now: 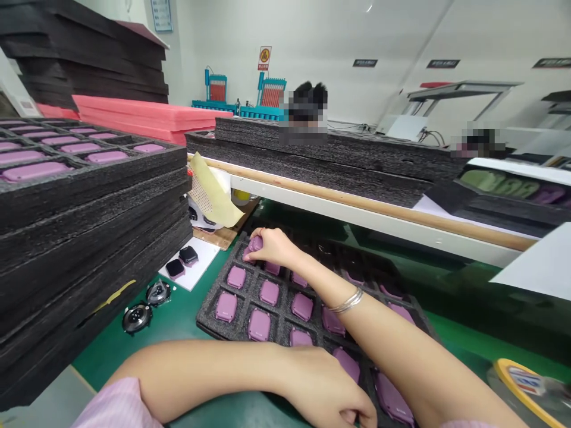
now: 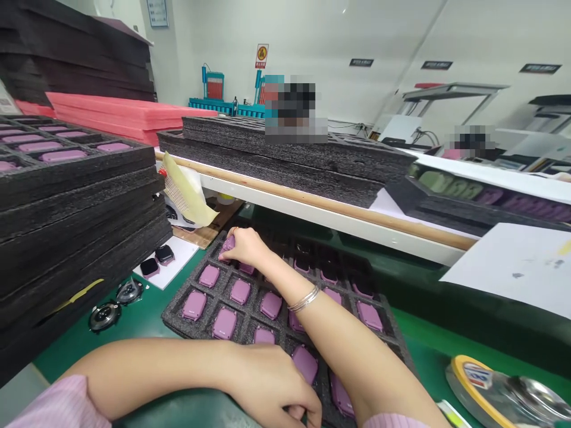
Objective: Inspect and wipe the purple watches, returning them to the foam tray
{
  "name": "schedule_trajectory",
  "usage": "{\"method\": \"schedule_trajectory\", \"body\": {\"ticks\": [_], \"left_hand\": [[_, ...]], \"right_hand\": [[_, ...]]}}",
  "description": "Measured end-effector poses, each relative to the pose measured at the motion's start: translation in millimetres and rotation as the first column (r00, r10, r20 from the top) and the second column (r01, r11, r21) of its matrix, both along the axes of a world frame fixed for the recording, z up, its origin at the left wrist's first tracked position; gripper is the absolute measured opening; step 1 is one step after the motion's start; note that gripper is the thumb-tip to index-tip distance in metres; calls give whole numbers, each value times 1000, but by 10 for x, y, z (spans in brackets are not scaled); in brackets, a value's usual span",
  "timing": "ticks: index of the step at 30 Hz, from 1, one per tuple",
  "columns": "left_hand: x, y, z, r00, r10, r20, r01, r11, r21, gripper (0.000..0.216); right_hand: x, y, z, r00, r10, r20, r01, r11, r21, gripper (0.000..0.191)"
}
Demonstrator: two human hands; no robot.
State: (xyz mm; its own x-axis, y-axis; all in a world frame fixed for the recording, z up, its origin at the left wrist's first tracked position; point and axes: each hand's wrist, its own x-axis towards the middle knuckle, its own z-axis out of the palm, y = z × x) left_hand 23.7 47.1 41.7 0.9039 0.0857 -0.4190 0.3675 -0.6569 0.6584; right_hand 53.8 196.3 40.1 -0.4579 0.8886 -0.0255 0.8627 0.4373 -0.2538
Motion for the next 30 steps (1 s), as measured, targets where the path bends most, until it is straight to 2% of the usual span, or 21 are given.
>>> {"method": "schedule_trajectory", "body": {"ticks": [4, 10, 15, 21, 25, 30], "left_hand": [[15, 12, 4, 1000, -21, -22, 22, 1000, 21, 11], [-14, 51, 35, 1000, -17, -8, 17, 1000, 5, 12], [-3, 42, 5, 1000, -7, 0, 7, 1000, 6, 10], [10, 28, -31, 1000, 23, 9, -23, 1000, 7, 10], [9, 20, -39, 999, 28, 32, -29, 999, 31, 12], [12, 6, -65, 996, 60, 69, -63, 997, 37, 10]], "right_hand": [[19, 212, -19, 998, -54, -42, 56, 997, 47, 31], [59, 376, -230, 990, -56, -130, 66, 995, 72, 33], [320, 384, -256, 986, -71, -149, 84, 993, 88, 35], [684, 261, -253, 997, 2, -73, -3, 1000, -11, 35], [899, 269, -128, 999, -44, -6, 44, 997, -60, 33], [1028, 319, -31, 977, -52, 207, 89, 981, -172, 28]]}}
